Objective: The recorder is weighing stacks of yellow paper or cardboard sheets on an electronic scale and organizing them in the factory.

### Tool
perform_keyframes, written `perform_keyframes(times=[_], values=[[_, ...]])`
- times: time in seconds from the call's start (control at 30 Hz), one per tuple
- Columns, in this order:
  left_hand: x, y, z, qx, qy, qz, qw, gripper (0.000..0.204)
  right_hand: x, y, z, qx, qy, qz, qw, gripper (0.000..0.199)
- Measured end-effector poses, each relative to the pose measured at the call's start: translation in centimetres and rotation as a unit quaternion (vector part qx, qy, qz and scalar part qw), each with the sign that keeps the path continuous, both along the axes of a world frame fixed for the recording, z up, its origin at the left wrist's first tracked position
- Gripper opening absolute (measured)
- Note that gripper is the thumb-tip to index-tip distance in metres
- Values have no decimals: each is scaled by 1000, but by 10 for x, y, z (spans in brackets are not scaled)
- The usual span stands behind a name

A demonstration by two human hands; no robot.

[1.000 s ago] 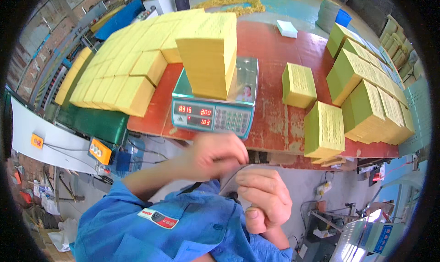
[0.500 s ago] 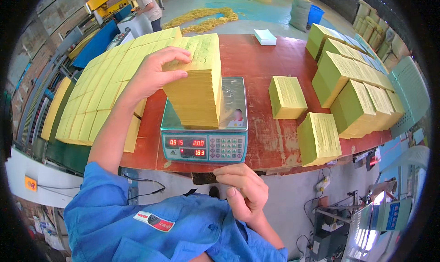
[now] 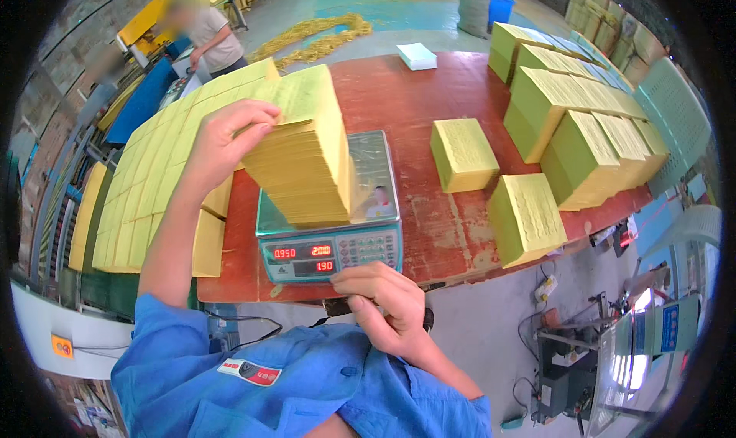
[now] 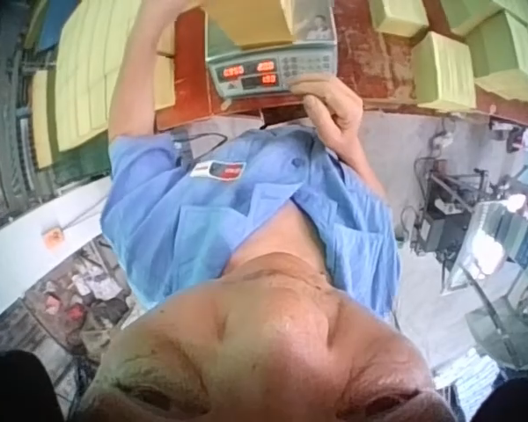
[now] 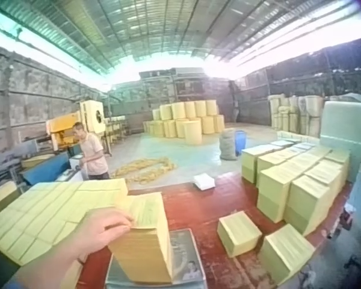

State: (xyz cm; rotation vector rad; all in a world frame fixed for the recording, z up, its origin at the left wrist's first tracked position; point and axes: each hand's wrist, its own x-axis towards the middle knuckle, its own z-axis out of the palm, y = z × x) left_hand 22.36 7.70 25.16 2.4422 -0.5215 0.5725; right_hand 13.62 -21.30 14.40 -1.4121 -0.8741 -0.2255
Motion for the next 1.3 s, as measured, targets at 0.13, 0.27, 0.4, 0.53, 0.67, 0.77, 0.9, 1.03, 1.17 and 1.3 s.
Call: perform_keyframes(times=[0.13,0.27,0.4,0.53,0.67,0.77,0.9,1.03,1.17,1.3], values=[[-14,-6,2,28,-108,45,993,8,15,-7,0,-1,-12,34,999,17],[-24,-49,16,56,-264,65,961,9,32,-34,-10,7,217,124,968,33],[-62,-123,9,278,-226,-22,933,7,53,-54,-7,196,429,293,832,90],[-65,-183,-67,203,-188,-195,941,11,63,-95,-15,236,511,204,801,67],[-34,-227,-119,24,-96,-122,988,41,81,-146,-46,155,545,31,824,49],[-6,-246,-157,-407,174,-4,897,51,113,-166,-33,141,527,12,838,50],[69,-240,-178,-584,436,-78,680,27,185,-176,-21,52,481,-2,875,50],[146,-254,-168,-504,352,28,788,21,284,-189,-43,-69,421,-39,904,38],[196,-243,-179,-464,367,66,803,18,346,-180,-53,-180,412,-97,888,30],[205,-240,-192,-416,404,107,808,18,361,-174,-73,-246,368,-115,889,28]])
